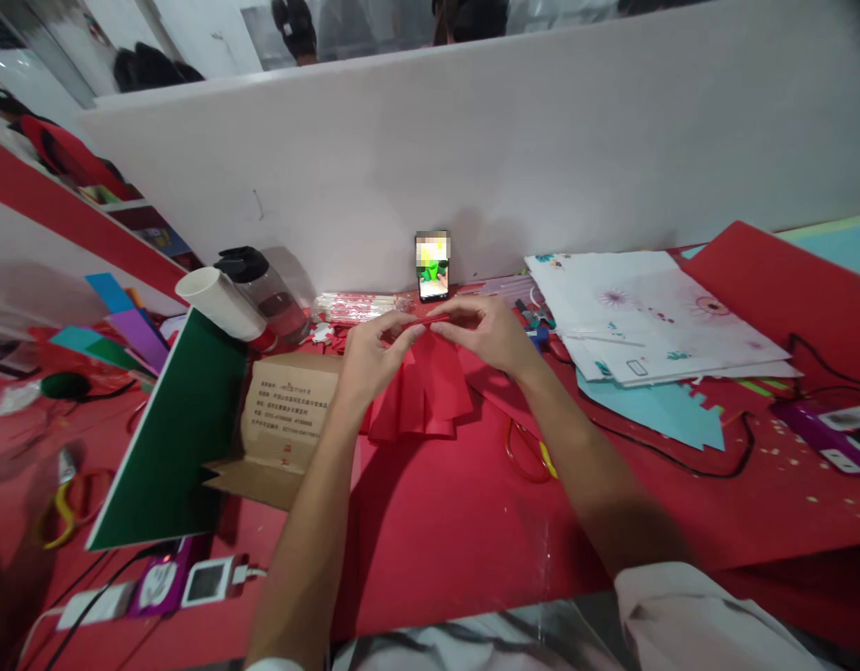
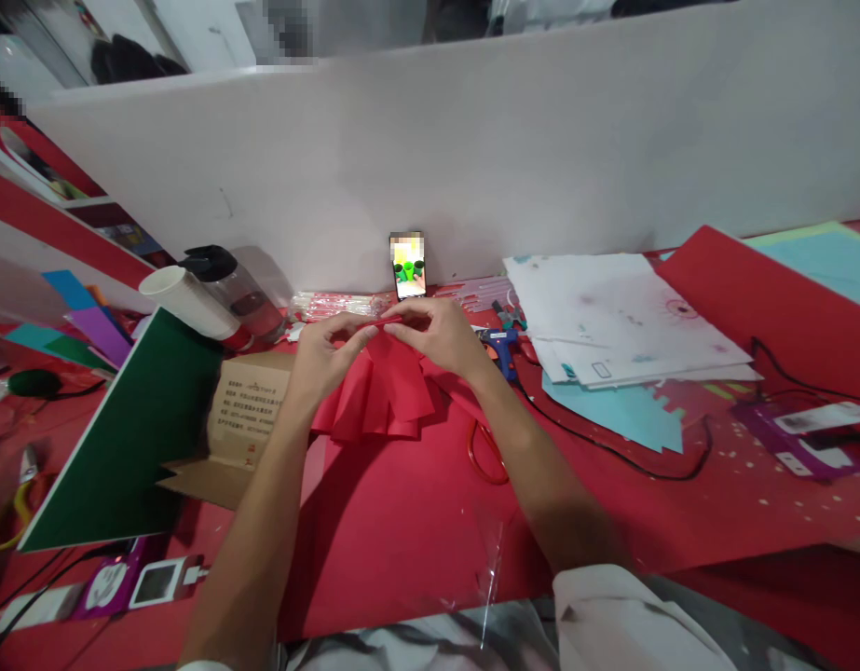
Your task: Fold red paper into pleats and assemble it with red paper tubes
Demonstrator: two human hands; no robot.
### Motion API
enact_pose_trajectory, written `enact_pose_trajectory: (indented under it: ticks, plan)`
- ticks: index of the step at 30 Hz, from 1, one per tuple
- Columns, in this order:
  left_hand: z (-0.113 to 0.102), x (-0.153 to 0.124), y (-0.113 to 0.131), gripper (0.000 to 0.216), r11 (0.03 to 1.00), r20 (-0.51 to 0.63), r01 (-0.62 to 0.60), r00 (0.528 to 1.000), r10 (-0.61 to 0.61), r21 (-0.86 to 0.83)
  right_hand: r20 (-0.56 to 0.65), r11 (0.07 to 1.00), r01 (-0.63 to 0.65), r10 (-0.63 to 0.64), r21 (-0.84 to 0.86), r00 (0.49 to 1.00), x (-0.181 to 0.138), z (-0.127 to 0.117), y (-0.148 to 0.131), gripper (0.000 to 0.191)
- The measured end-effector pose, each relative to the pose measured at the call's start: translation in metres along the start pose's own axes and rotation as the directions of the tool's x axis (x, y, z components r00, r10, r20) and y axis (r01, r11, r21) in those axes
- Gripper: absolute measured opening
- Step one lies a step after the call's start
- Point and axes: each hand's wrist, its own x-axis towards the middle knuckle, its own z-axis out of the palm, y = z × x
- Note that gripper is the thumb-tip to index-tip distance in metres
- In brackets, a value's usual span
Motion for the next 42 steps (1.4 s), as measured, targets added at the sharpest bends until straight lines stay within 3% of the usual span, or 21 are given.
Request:
enact_pose_trajectory:
  ticks: [16, 32, 42]
  plan:
    - [-0.0022, 0.0008, 0.0041, 0.022, 0.998, 0.011, 0.03, 1.0, -0.03, -0.051, 0.016, 0.999, -0.015, 0.014, 0.053, 1.0, 0.0005, 0.0008, 0.0018, 0.022]
    - [-0.0049, 0.0025, -0.0011, 0.024, 0.999, 0.107, 0.016, 0.994, -0.012, -0.03, -0.012, 0.999, -0.012, 0.013, 0.041, 1.0, 0.0016, 0.0005, 0.0016, 0.02]
    - [0.0008, 0.002, 0.0072, 0.017, 0.995, 0.019, 0.028, 0.999, -0.026, -0.095, 0.004, 0.998, -0.02, 0.02, 0.056, 1.0, 0.0019, 0.0018, 0.0043, 0.023]
